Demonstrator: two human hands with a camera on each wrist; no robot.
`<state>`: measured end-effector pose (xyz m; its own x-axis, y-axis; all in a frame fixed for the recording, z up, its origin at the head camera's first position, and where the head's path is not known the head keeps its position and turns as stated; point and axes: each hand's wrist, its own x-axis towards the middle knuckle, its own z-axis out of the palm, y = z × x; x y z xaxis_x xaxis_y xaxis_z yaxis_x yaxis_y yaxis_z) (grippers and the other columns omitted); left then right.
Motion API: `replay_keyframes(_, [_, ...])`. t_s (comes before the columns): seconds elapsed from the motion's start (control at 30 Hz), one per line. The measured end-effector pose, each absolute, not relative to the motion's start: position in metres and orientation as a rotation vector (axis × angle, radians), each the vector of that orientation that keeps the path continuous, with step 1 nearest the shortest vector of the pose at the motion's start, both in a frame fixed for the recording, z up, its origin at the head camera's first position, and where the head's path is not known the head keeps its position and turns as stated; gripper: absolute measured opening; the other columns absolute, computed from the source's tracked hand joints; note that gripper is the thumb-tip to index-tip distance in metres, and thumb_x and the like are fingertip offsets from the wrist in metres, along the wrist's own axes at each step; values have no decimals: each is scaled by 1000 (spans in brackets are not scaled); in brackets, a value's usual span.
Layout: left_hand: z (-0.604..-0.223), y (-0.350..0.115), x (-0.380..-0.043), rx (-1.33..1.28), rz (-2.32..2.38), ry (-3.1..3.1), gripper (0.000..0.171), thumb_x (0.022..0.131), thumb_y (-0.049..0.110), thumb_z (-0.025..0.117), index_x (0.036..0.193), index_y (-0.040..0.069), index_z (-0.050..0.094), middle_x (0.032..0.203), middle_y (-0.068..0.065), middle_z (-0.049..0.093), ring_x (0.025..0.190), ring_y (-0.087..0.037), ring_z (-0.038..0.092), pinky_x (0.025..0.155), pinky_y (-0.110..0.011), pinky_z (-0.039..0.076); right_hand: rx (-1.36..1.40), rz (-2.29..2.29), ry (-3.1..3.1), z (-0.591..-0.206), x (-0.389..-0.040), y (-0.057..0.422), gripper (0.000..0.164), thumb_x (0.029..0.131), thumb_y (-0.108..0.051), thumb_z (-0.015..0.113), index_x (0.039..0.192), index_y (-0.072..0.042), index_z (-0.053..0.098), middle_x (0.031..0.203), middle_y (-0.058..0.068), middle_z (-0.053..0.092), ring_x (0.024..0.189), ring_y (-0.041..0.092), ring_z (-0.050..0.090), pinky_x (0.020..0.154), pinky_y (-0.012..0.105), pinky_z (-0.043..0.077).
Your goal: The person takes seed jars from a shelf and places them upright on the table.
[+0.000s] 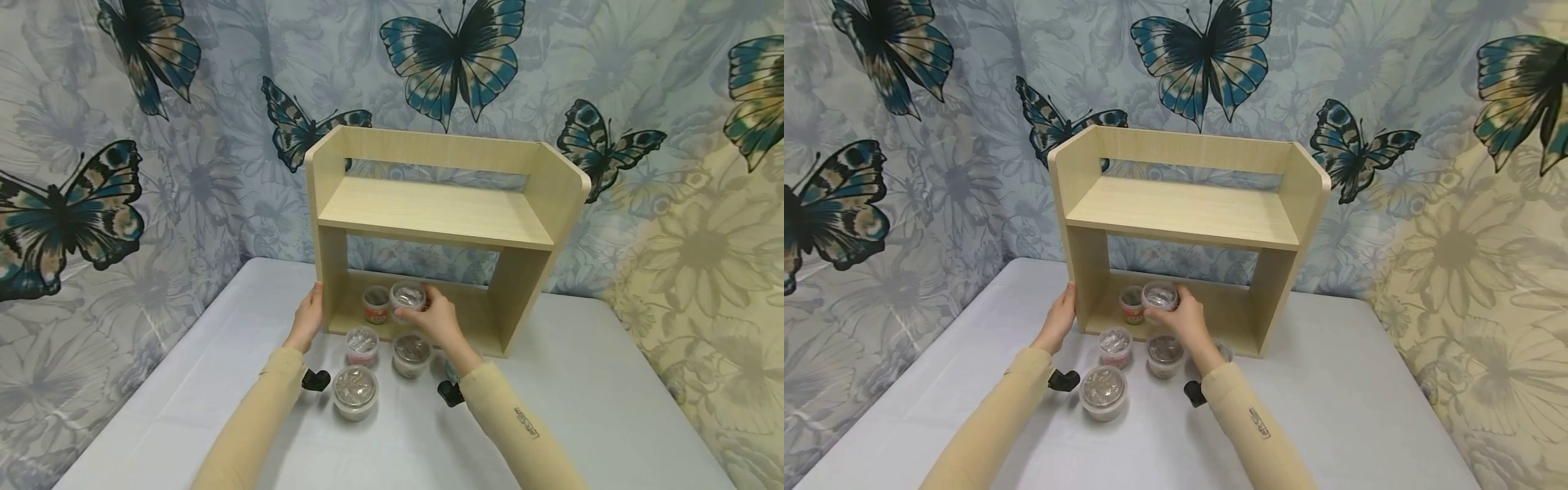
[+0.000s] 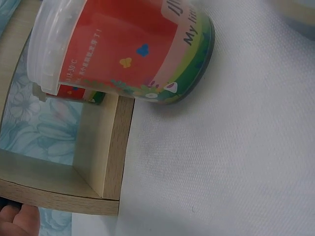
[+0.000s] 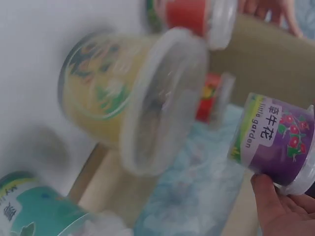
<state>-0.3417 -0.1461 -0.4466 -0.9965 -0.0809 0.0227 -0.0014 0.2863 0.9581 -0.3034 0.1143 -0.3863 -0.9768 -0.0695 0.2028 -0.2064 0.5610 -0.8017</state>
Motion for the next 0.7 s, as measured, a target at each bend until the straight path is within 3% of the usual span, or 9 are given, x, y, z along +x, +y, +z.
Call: replay_keyframes(0.7, [-446,-147,-340,48,-1877,-2458,88,85,74,16,150,15,16,152,-9,17,136,-33,15,108,-51,17,345,1646,-2559,-389,-241,104,80,68,-24,85,134,-3,45,119,13,57,108,26,56,91,38,46])
